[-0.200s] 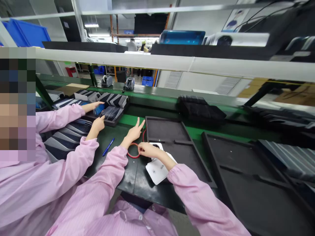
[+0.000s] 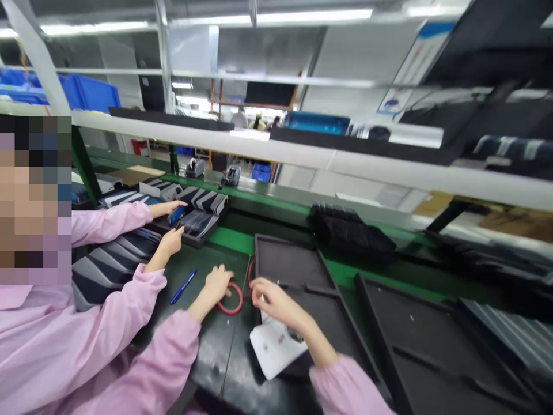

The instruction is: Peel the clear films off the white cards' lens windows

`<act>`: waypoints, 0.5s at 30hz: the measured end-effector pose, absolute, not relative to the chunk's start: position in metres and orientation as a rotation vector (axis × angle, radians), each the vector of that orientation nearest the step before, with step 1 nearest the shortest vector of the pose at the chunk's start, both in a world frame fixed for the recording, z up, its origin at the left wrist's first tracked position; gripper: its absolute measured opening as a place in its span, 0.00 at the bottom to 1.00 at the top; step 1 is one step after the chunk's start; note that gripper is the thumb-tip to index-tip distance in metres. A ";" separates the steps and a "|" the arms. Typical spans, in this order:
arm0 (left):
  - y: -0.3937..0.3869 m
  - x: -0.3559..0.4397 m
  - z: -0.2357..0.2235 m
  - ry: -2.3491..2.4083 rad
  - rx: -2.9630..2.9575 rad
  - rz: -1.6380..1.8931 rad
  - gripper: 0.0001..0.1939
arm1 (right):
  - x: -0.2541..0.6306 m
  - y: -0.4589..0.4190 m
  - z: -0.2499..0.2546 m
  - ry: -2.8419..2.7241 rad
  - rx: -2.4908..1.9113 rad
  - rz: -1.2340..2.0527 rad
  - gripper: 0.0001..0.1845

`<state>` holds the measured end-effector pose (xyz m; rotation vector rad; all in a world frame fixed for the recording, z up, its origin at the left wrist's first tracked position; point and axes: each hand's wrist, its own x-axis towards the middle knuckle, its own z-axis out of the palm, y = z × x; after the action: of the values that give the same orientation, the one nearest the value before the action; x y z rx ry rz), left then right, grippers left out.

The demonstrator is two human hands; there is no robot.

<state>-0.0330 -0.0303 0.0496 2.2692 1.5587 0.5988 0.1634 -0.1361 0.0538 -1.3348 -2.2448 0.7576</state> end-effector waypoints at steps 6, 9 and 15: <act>-0.051 -0.066 0.093 1.762 2.207 1.136 0.13 | 0.228 -0.164 0.051 -1.734 -1.270 0.427 0.18; -0.055 -0.088 0.116 1.788 2.218 1.399 0.11 | 0.252 -0.160 0.030 -1.357 -1.303 0.360 0.24; 0.008 -0.103 0.234 1.715 2.249 1.881 0.17 | 0.288 -0.156 -0.003 -0.981 -1.355 0.434 0.30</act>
<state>-0.1028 0.0082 0.2344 2.2486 1.7147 1.8810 0.2876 -0.1564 -0.0025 -1.3546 -0.9811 0.4341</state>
